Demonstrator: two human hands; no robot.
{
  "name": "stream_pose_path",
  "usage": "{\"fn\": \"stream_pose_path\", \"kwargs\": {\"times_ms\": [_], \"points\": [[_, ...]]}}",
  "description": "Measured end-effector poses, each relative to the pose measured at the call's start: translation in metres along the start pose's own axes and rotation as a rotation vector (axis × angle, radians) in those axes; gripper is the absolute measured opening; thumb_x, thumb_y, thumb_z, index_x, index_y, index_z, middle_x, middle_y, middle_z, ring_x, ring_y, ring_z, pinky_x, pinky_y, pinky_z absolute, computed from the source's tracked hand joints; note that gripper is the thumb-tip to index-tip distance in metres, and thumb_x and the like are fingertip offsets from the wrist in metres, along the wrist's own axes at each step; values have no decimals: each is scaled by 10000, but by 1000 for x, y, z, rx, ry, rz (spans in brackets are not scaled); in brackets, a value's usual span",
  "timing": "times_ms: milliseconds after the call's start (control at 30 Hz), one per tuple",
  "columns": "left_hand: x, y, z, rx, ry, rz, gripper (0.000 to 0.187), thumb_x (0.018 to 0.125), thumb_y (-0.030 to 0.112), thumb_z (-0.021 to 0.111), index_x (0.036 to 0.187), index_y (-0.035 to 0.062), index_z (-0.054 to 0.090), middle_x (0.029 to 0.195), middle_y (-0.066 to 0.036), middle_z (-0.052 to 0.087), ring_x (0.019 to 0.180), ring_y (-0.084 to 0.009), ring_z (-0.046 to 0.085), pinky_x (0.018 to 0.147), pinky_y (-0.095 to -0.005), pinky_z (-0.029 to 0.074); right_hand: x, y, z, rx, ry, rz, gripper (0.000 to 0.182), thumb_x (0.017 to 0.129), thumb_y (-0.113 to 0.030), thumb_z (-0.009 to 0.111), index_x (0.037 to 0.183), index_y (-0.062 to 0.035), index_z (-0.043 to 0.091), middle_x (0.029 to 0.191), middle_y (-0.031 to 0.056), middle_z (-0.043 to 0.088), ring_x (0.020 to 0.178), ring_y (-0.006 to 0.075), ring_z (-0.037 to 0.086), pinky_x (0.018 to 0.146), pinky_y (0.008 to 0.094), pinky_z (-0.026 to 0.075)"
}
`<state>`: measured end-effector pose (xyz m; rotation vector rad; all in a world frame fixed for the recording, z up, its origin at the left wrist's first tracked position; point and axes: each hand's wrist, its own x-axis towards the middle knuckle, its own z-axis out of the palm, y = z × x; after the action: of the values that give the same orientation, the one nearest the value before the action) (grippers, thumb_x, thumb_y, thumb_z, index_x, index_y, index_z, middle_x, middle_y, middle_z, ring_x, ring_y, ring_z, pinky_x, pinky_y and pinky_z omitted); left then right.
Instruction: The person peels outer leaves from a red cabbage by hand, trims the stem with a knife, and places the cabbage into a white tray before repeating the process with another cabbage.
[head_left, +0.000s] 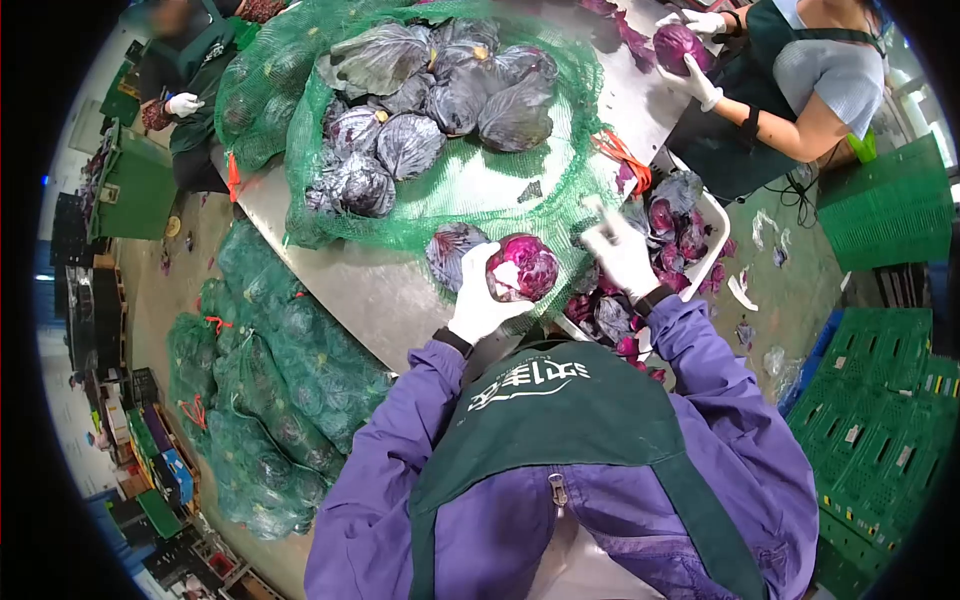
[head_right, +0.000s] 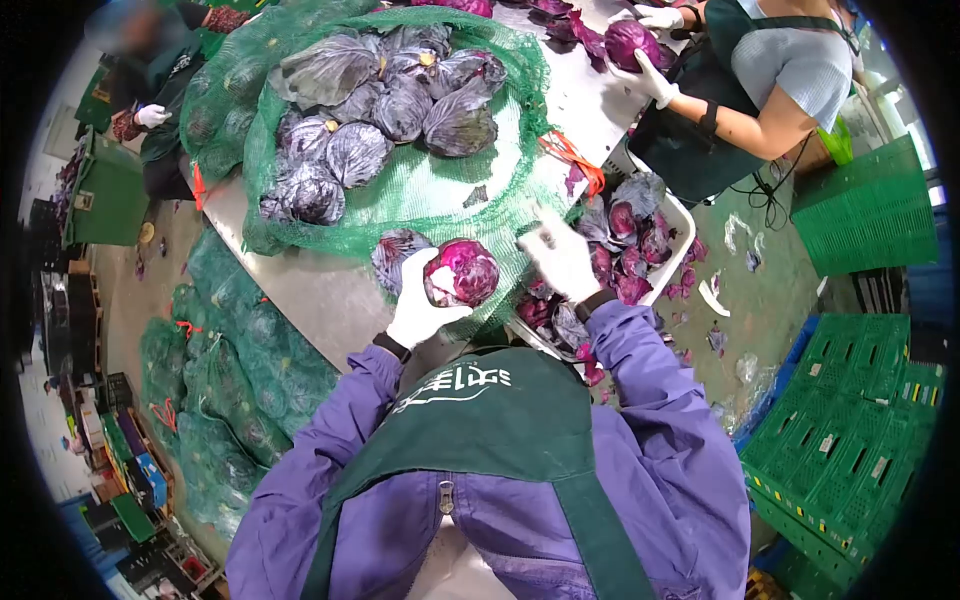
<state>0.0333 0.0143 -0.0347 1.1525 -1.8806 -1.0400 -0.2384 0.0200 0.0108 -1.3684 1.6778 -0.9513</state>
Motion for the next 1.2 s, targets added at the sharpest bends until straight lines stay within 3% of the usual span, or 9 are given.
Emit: {"fn": "stream_pose_path", "kwargs": {"times_ms": [67, 300, 667, 833, 867, 933, 1033, 1067, 1200], "points": [[10, 3, -7, 81, -61, 27, 1043, 507, 274, 932, 1355, 56, 365, 1297, -163, 387, 1234, -318, 421, 1062, -413, 378, 2, -14, 17, 107, -335, -130, 414, 831, -149, 693, 1233, -98, 604, 1084, 87, 630, 942, 151, 572, 855, 308, 466], [15, -5, -17, -97, -199, -67, 1078, 505, 174, 939, 1380, 53, 321, 1305, -133, 397, 1240, -267, 424, 1065, -390, 375, 12, 3, 31, 114, -523, -269, 185, 768, -79, 734, 888, -53, 595, 909, 91, 565, 911, 247, 561, 866, 341, 445], [22, -9, -23, -233, -221, -137, 1094, 505, 177, 950, 1396, 65, 324, 1342, -136, 397, 1262, -266, 418, 1078, -386, 374, -9, 25, -10, 316, -463, 242, 147, 900, -175, 670, 867, -52, 598, 750, -39, 528, 716, 71, 475, 688, 243, 424], [26, 0, -23, -199, -276, -119, 1101, 505, 164, 952, 1402, 66, 321, 1341, -134, 413, 1256, -262, 428, 1078, -386, 377, 0, -8, 14, 203, -359, -50, 339, 843, -101, 695, 1158, -21, 597, 1112, 86, 630, 1079, 181, 576, 966, 313, 442], [26, 0, -23, -197, -278, -118, 1101, 505, 164, 952, 1402, 66, 321, 1341, -134, 413, 1256, -262, 428, 1078, -386, 377, 6, 11, 34, 255, -376, -239, 322, 836, -93, 706, 1133, -28, 600, 1043, 67, 620, 1016, 154, 573, 920, 304, 454], [26, -6, -24, -389, -285, -208, 1098, 502, 151, 952, 1400, 68, 327, 1346, -131, 419, 1258, -260, 431, 1079, -388, 377, 1, 2, 40, 337, -422, 2, 242, 846, -101, 702, 1058, -35, 605, 940, 30, 592, 902, 119, 554, 829, 285, 463], [23, -5, -29, -306, -286, -192, 1099, 503, 151, 953, 1404, 66, 330, 1362, -131, 414, 1274, -265, 422, 1086, -391, 369, -1, 0, 28, 342, -506, -76, 148, 861, -88, 697, 970, -75, 598, 826, -40, 546, 745, 46, 502, 656, 223, 432], [23, -3, -30, -244, -284, -153, 1097, 506, 156, 953, 1405, 65, 333, 1365, -131, 415, 1280, -266, 418, 1091, -389, 364, -9, -11, 6, 328, -589, 231, 118, 863, -111, 693, 925, -71, 601, 775, -41, 549, 692, 58, 488, 655, 228, 421], [26, -4, -27, -327, -244, -225, 1084, 514, 167, 950, 1405, 58, 342, 1375, -133, 413, 1296, -267, 406, 1105, -383, 341, -23, 33, -35, 271, -325, 315, 82, 850, -69, 683, 870, -82, 604, 751, -44, 556, 597, 43, 471, 537, 210, 386]]}}
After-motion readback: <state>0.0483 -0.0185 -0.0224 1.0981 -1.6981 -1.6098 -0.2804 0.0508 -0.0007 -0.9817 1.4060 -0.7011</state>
